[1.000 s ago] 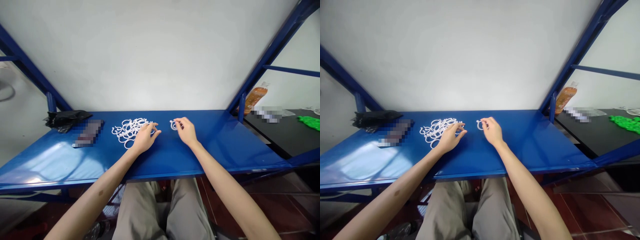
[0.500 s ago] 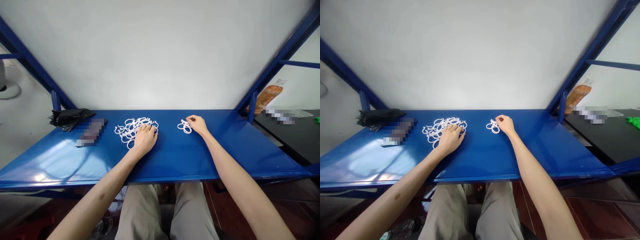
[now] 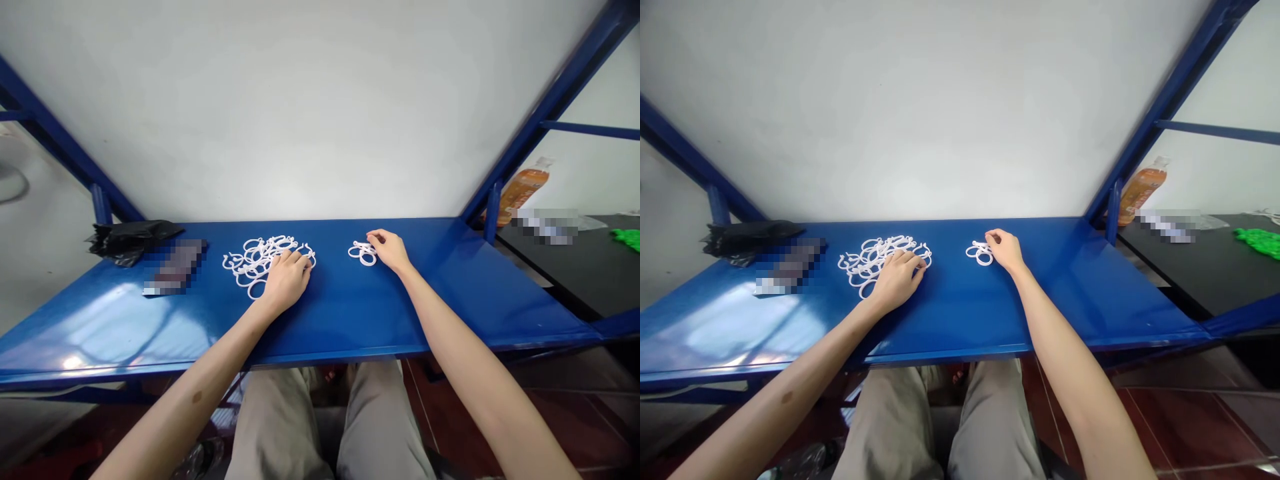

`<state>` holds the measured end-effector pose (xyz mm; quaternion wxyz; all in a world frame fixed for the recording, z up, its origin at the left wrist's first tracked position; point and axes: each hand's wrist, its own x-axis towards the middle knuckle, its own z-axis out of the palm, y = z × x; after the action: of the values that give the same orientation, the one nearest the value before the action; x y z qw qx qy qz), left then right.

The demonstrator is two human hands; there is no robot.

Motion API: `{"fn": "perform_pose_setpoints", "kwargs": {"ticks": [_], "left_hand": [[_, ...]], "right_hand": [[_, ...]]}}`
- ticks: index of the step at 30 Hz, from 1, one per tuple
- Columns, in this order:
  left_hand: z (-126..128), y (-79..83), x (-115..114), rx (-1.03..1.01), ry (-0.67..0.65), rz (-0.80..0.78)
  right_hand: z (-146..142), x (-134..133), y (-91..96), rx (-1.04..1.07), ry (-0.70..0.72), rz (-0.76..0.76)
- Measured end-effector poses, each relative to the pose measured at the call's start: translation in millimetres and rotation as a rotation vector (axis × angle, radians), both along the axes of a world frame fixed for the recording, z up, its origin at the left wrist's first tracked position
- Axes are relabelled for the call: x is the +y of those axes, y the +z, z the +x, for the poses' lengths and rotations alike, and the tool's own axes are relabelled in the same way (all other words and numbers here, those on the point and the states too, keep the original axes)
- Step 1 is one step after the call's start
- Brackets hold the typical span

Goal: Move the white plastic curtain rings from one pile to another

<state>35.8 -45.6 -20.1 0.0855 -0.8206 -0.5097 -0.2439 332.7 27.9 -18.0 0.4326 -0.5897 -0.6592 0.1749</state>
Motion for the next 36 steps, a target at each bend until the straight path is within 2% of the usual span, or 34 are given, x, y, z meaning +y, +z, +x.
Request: {"fn": "perform_pose_setpoints", "kwargs": {"ticks": [4, 8, 12, 15, 18, 21, 27, 32, 36], "left_hand": [[2.3, 3.4, -2.2, -0.033, -0.022, 0.004], [4.6, 9.0, -4.6, -0.123, -0.084, -0.001], [7.2, 13.8, -7.2, -0.202, -0.177, 0.006], [9.1, 14.1, -8.0, -0.238, -0.238, 0.027], [10.2, 12.1, -7.5, -0.250, -0.290, 0.041], [10.4, 10.2, -6.9, -0.248, -0.323, 0.050], [12.1, 9.1, -8.7, -0.269, -0.351, 0.048], [11.9, 5.5, -7.0, -0.405, -0.191, 0.050], [9.8, 2.0, -2.8, -0.404, -0.154, -0.063]], "right_hand": [[-1.7, -2.5, 1.2, -0.028, -0.057, 0.089], [-9.9, -10.8, 5.6, -0.075, -0.126, 0.265], [-31.8, -29.6, 13.2, -0.098, -0.024, 0.385], [-54.9, -47.6, 15.8, -0.131, 0.160, 0.366], [-75.4, -62.0, 12.8, -0.097, 0.340, 0.270], [-86.7, -68.6, 7.2, -0.024, 0.446, 0.188], [-87.1, -67.1, 3.1, 0.128, 0.462, 0.128], [-85.1, -69.4, 6.1, 0.057, 0.479, 0.155], [-84.9, -70.8, 6.3, 0.011, 0.500, 0.179]]}}
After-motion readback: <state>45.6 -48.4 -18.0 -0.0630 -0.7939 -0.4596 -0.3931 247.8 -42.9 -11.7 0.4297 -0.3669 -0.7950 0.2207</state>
